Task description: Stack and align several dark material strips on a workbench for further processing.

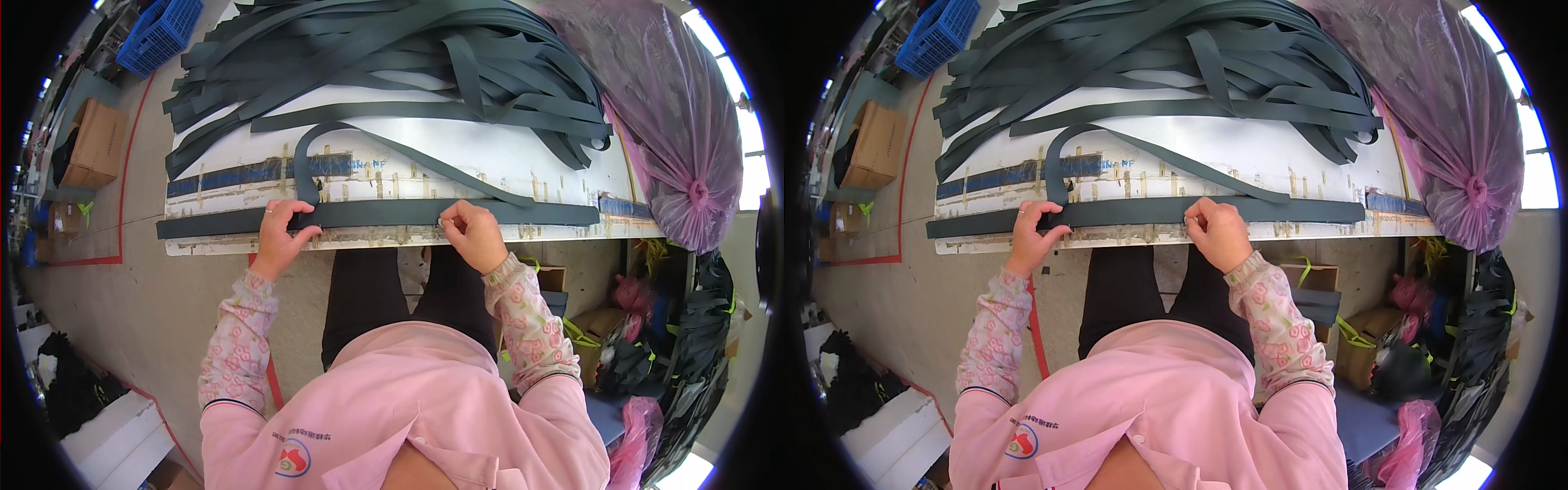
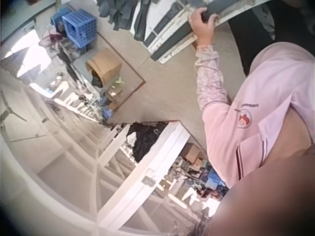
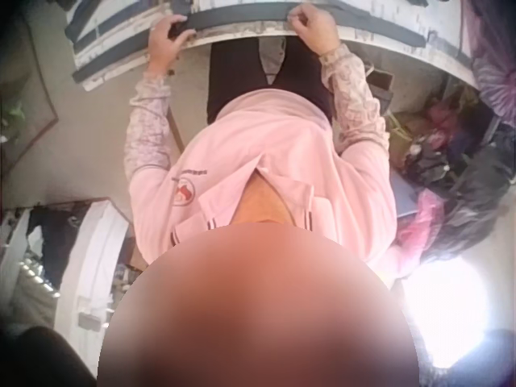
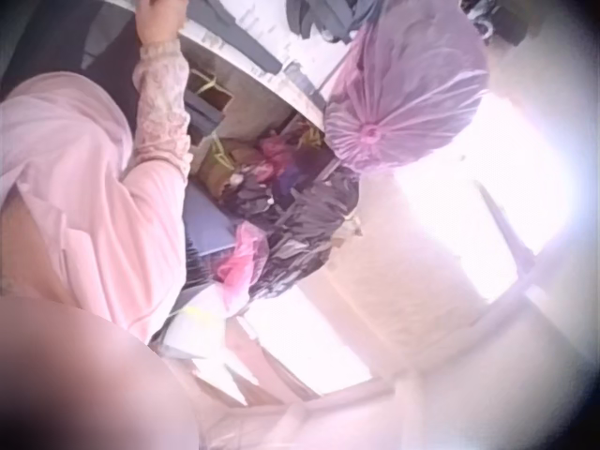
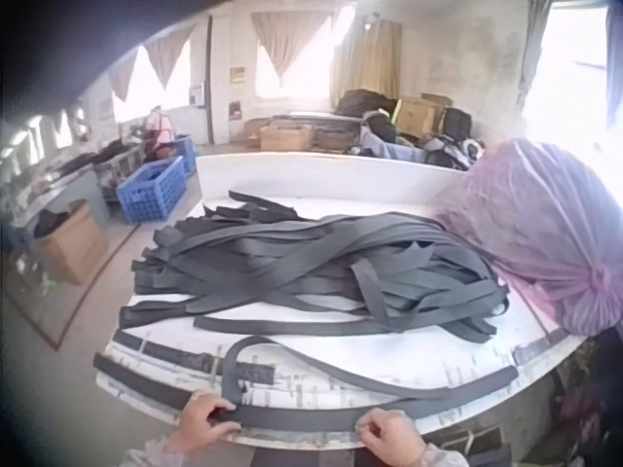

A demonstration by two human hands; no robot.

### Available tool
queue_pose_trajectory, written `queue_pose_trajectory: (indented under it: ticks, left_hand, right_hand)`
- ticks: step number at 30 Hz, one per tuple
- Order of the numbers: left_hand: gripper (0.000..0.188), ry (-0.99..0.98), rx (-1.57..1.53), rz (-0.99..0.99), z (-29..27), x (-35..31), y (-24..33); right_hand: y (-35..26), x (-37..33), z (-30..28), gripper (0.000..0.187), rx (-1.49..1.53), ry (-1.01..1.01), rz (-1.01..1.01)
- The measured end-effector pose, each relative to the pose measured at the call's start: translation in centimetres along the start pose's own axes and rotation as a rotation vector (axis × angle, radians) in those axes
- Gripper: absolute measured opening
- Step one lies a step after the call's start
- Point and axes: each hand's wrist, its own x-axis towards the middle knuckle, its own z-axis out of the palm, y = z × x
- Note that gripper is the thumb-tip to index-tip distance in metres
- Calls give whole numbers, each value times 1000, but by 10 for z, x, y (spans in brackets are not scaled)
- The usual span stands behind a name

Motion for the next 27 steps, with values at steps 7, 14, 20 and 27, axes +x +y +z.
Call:
queue_pose_trajectory:
  ticks: [7, 14, 20, 27]
  left_hand:
    - [37, -7, 15, 1, 0, -1, -2]
    - [31, 5, -7, 39, 4, 2, -3]
    - [24, 50, -53, 3, 6, -13, -26]
    - [19, 149, -55, 14, 5, -16, -22]
  right_hand:
    - [7, 0, 0, 5, -3, -24, -41]
    - [-35, -6, 4, 10, 267, -41, -39]
    - [-57, 18, 54, 60, 391, -695, -22]
    - [-73, 54, 85, 40, 145, -35, -219]
